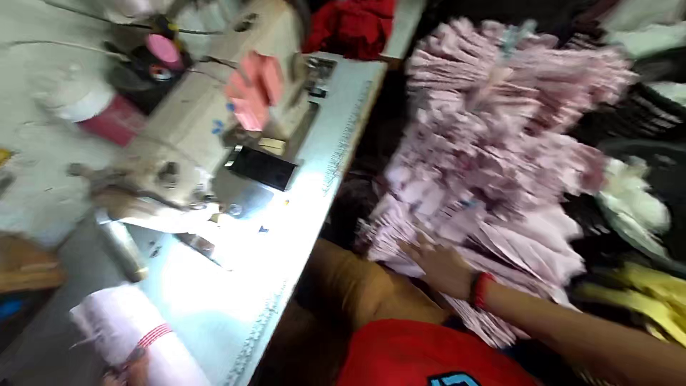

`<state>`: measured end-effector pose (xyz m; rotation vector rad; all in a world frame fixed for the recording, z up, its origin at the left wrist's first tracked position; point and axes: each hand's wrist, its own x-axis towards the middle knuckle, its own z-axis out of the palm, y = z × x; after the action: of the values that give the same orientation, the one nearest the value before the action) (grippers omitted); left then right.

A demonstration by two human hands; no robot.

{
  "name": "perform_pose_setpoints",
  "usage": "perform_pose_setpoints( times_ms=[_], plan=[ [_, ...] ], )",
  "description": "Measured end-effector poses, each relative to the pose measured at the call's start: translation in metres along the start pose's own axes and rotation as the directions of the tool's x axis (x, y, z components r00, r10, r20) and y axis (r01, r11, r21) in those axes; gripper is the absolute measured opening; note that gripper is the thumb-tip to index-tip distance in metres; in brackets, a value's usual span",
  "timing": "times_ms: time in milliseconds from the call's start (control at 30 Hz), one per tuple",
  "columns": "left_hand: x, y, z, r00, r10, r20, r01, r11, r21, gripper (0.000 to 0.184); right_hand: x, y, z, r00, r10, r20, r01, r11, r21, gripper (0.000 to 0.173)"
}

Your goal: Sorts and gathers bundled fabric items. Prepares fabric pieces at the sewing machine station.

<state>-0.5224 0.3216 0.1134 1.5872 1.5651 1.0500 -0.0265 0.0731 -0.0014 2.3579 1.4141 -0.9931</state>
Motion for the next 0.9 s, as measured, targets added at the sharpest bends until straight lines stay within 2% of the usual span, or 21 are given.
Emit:
perform_pose_setpoints(
  times_ms=[67, 100, 167, 200, 267, 333, 400, 467, 533, 633, 700, 800, 900],
  plan=[
    [-0.003, 0.014, 0.006, 0.997, -0.060, -0.051, 0.061, 0.998, 0.018, 0.045, -0.003, -0.029, -0.046, 0.986, -0.107, 0.131, 0.108, 0.994, 0.002, 0.060],
    [-0.003, 0.025, 0.011, 0.988, -0.124, -0.095, 0.126, 0.992, 0.015, 0.048, -0.004, -0.046, -0.064, 0.966, -0.217, 0.143, 0.216, 0.976, 0.025, 0.052],
    [-0.001, 0.039, 0.019, 0.958, -0.241, -0.156, 0.241, 0.970, -0.023, 0.059, -0.006, -0.082, -0.088, 0.870, -0.493, 0.027, 0.488, 0.866, 0.106, 0.047],
    [-0.004, 0.038, 0.022, 0.949, -0.255, -0.187, 0.253, 0.967, -0.035, 0.064, -0.007, -0.098, -0.092, 0.778, -0.622, -0.090, 0.628, 0.766, 0.136, 0.043],
    [-0.011, 0.036, 0.032, 0.944, -0.219, -0.248, 0.217, 0.975, -0.035, 0.070, -0.008, -0.134, -0.099, 0.555, -0.780, -0.290, 0.832, 0.520, 0.194, 0.037],
    [-0.025, 0.038, 0.040, 0.947, -0.186, -0.260, 0.180, 0.983, -0.044, 0.065, -0.008, -0.168, -0.106, 0.359, -0.839, -0.410, 0.933, 0.307, 0.188, 0.035],
    [-0.041, 0.040, 0.045, 0.957, -0.173, -0.234, 0.168, 0.985, -0.039, 0.060, 0.003, -0.195, -0.117, 0.214, -0.839, -0.500, 0.973, 0.230, 0.030, 0.035],
    [-0.059, 0.039, 0.047, 0.960, -0.193, -0.202, 0.184, 0.981, -0.059, 0.055, 0.023, -0.212, -0.126, 0.187, -0.820, -0.541, 0.942, 0.305, -0.138, 0.034],
    [-0.071, 0.039, 0.052, 0.955, -0.206, -0.212, 0.189, 0.977, -0.097, 0.054, 0.042, -0.223, -0.133, 0.223, -0.816, -0.534, 0.907, 0.375, -0.194, 0.031],
    [-0.081, 0.043, 0.060, 0.947, -0.137, -0.290, 0.135, 0.991, -0.026, 0.052, 0.040, -0.237, -0.134, 0.188, -0.839, -0.510, 0.949, 0.289, -0.127, 0.030],
    [-0.088, 0.048, 0.070, 0.939, -0.005, -0.343, 0.053, 0.990, 0.131, 0.050, 0.032, -0.248, -0.128, 0.171, -0.866, -0.470, 0.977, 0.210, -0.030, 0.029],
    [-0.098, 0.065, 0.092, 0.931, 0.153, -0.330, -0.036, 0.941, 0.335, 0.042, 0.026, -0.267, -0.125, 0.130, -0.863, -0.489, 0.991, 0.123, 0.047, 0.029],
    [-0.102, 0.069, 0.109, 0.916, 0.260, -0.306, -0.102, 0.888, 0.448, 0.040, 0.023, -0.286, -0.129, 0.172, -0.839, -0.517, 0.984, 0.126, 0.123, 0.030]
  ],
)
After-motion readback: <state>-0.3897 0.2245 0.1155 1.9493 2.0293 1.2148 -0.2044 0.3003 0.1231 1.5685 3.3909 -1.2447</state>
